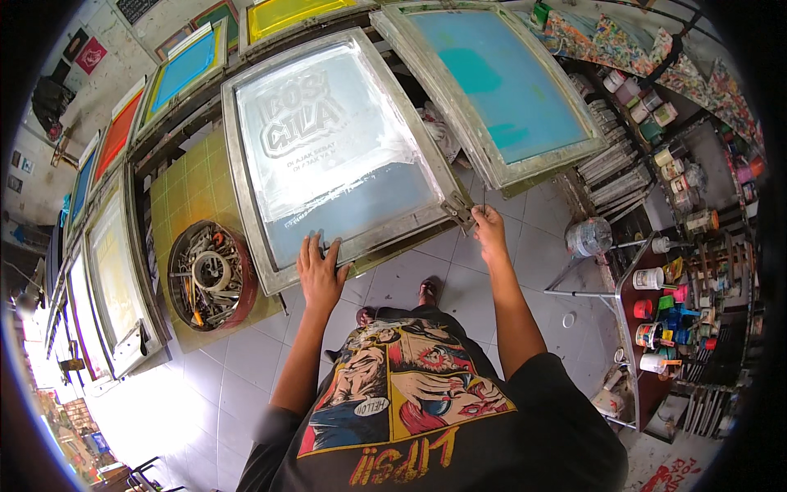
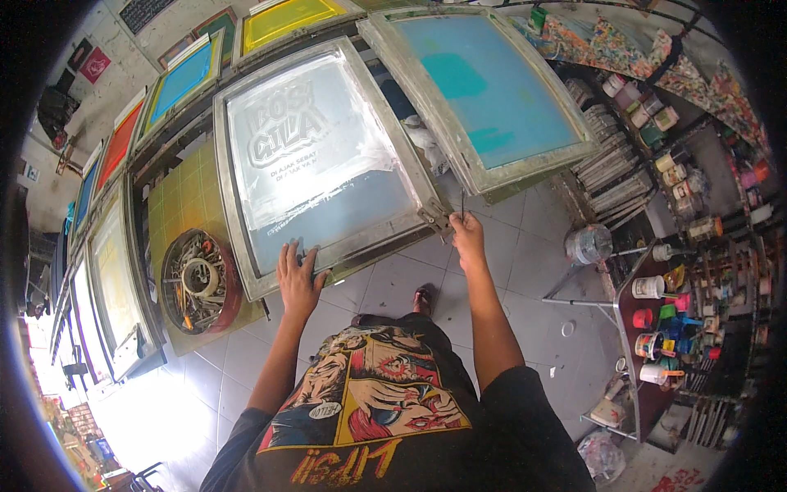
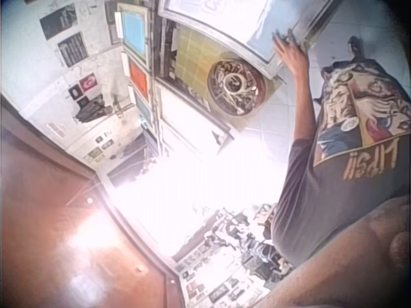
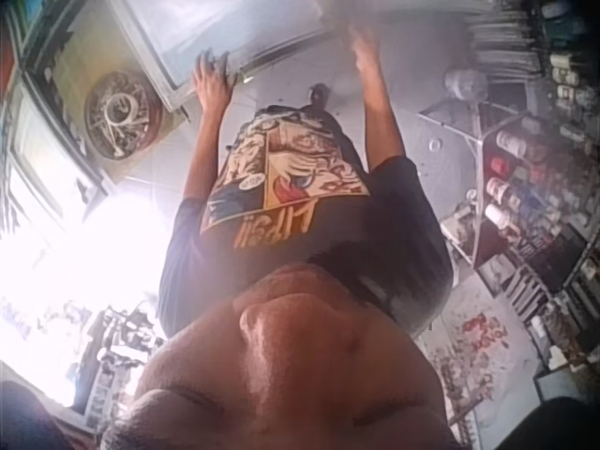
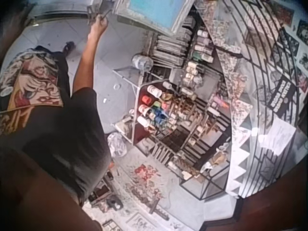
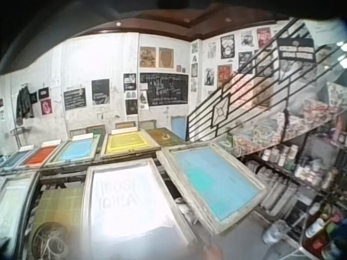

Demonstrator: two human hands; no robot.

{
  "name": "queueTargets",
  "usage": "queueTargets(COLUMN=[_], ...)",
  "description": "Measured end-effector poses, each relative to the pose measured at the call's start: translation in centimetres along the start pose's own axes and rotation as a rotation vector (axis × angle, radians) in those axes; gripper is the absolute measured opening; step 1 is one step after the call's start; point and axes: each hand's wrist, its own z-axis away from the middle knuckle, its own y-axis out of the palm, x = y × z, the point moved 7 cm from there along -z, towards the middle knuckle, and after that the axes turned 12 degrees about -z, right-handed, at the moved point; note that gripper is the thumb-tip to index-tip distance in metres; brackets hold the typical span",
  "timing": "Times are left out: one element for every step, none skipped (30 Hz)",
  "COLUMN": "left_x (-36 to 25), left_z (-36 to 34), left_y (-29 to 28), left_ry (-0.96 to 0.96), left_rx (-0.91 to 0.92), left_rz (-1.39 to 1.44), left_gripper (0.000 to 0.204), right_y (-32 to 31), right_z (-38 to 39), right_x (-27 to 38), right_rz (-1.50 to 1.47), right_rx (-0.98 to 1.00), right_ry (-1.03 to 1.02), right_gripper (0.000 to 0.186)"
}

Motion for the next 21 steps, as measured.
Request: queueTargets(left_x=[0.1,0.1,0.1,0.1,0.1,0.1,0.1,0.1,0.1,0.1,0.1,0.1,0.1,0.1,0.1,0.2,0.1,0.0,0.0,0.0,0.0], left_z=[0.0,0.0,-0.1,0.0,0.0,0.0,0.0,0.0,0.0,0.0,0.0,0.0,0.1,0.1,0.1,0.1,0.1,0.1,0.1,0.1,0.1], left_y=[0.0,-0.1,-0.2,-0.3,-0.2,-0.1,0.0,0.0,-0.1,-0.1,-0.1,0.0,0.1,0.1,0.1,0.1,0.0,-0.1,-0.1,-0.2,-0.2], left_ry=[0.000,0.000,0.001,0.001,-0.001,-0.003,-0.005,-0.010,-0.016,-0.022,-0.018,-0.014,-0.010,-0.009,-0.008,-0.006,-0.003,0.000,0.003,0.003,0.003], left_rx=[0.007,0.008,0.009,0.010,0.009,0.009,0.008,0.012,0.017,0.022,0.015,0.007,0.000,0.001,0.002,0.004,-0.001,-0.006,-0.011,-0.007,-0.004], left_rz=[-0.003,0.004,0.011,0.018,0.015,0.012,0.009,0.010,0.010,0.010,0.013,0.015,0.018,0.018,0.018,0.018,0.021,0.024,0.027,0.029,0.031], left_gripper=[0.054,0.054,0.054,0.054,0.053,0.053,0.053,0.053,0.054,0.054,0.054,0.054,0.054,0.054,0.054,0.054,0.054,0.054,0.054,0.055,0.055], right_y=[0.0,0.0,0.0,0.0,0.0,-0.1,-0.1,0.0,0.1,0.2,0.1,0.1,0.0,0.1,0.1,0.1,0.1,0.3,0.3,0.3,0.2], right_z=[0.0,0.1,0.1,0.2,0.2,0.2,0.2,0.2,0.3,0.3,0.3,0.2,0.1,0.2,0.2,0.3,0.1,-0.3,-0.6,-0.9,-1.2], right_x=[0.0,0.1,0.1,0.1,0.2,0.2,0.2,0.2,0.3,0.4,0.5,0.5,0.6,0.6,0.7,0.7,1.0,1.3,1.6,1.4,1.2], right_rz=[-0.010,-0.010,-0.010,-0.010,-0.006,-0.001,0.003,0.004,0.004,0.005,0.020,0.036,0.052,0.059,0.066,0.073,0.123,0.173,0.224,0.201,0.179], right_rx=[0.013,0.021,0.029,0.036,0.047,0.057,0.067,0.076,0.084,0.092,0.099,0.105,0.111,0.105,0.099,0.093,0.076,0.058,0.041,0.057,0.072], right_ry=[0.004,0.012,0.020,0.027,0.031,0.034,0.037,0.035,0.033,0.032,0.008,-0.016,-0.040,-0.038,-0.035,-0.032,-0.055,-0.079,-0.102,-0.092,-0.082], right_gripper=[0.009,0.009,0.008,0.008,0.009,0.011,0.013,0.013,0.013,0.013,0.014,0.014,0.014,0.013,0.013,0.013,0.012,0.012,0.011,0.011,0.011])
